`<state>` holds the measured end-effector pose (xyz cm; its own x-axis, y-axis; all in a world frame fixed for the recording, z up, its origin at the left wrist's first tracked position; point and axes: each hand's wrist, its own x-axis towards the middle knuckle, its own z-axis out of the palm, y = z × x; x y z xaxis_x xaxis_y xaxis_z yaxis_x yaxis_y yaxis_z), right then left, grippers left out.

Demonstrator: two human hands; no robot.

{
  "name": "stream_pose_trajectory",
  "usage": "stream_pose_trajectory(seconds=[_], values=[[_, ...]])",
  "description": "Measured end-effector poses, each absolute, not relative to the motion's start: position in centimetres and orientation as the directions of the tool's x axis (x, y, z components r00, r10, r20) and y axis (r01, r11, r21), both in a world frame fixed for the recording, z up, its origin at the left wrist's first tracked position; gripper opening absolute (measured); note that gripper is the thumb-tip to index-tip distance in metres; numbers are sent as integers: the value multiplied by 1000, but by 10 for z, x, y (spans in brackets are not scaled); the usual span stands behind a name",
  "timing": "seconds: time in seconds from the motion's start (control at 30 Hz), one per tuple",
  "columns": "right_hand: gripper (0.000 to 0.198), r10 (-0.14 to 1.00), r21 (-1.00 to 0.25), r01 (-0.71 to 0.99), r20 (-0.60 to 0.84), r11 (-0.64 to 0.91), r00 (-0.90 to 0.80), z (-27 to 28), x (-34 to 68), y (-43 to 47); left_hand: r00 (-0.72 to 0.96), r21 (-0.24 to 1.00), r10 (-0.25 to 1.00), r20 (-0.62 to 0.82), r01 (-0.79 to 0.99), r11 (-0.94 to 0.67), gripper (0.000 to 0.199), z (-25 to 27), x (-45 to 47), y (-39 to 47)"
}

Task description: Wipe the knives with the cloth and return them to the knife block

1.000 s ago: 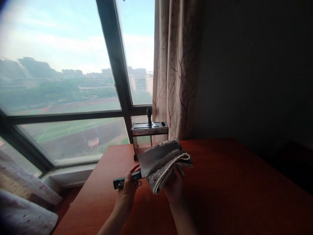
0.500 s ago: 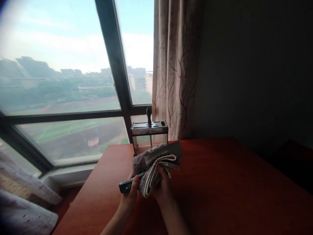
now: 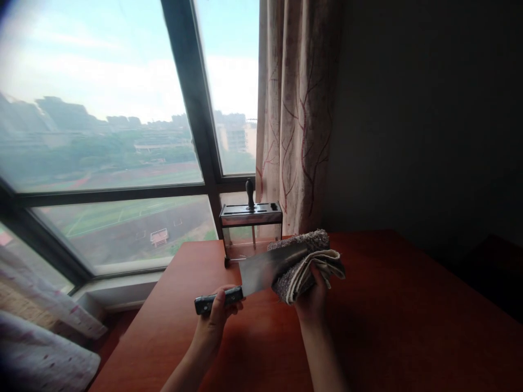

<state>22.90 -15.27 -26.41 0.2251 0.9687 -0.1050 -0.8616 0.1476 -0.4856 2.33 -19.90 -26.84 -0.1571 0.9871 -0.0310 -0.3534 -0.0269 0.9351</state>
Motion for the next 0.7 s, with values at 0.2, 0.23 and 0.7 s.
stream_pose_trajectory(seconds=[0.2,0.23,0.7], values=[[22,956,-486,-855,-118,180,269,-271,229,-158,-89,909,992,-92,-413,48,48,-275,26,-195],[22,958,-487,-856,-117,175,263,-273,227,-159,-102,905,990,-96,-423,44,48,-277,26,-194],[27,994,-324,-946,-92,27,60,-271,208,-168,-265,791,942,-205,-612,0,46,-276,19,-187]])
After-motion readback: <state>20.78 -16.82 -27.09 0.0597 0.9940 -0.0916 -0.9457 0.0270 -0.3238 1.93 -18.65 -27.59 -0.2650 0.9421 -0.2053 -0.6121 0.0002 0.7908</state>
